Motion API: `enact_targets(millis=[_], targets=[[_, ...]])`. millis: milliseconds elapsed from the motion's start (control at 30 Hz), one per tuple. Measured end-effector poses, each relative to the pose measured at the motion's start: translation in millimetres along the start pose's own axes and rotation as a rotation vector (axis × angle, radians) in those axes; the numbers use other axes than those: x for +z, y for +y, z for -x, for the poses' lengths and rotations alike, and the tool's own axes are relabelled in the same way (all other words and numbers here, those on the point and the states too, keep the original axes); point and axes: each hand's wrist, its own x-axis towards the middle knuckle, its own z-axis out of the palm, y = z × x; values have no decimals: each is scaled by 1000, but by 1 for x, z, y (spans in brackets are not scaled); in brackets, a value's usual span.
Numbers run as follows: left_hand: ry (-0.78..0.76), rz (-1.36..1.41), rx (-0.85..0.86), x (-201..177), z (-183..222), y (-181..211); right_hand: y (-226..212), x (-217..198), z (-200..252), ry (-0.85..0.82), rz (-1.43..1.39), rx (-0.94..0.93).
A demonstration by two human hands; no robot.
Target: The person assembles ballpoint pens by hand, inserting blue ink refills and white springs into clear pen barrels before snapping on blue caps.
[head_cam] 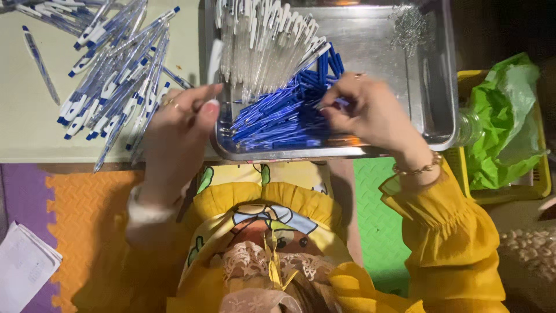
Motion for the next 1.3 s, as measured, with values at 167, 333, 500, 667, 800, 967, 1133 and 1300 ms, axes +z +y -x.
enact_targets(millis=[167,333,500,667,800,967,1133,1300], targets=[[-90,-170,-99,17,-62,36,18,-25,20,196,-95,256],[-121,-458,-46,42,-109,9,31,-35,38,337,-135,381],[-167,-543,-83,52,-113,-3,66,-37,48,491,-67,507],[-147,-517,-47,55,-119,-10,91,-64,29,563,274,606],[-134,-479,-17,55,-118,-7,134,-83,3,615,492,696],[-153,-442,-208,21,-85,37,165,-97,-28,552,625,754],[32,-278,-240,-30,-35,2,147,-103,-21,581,572,716],[367,-343,-78,-87,7,-48,28,-54,27,502,173,347]])
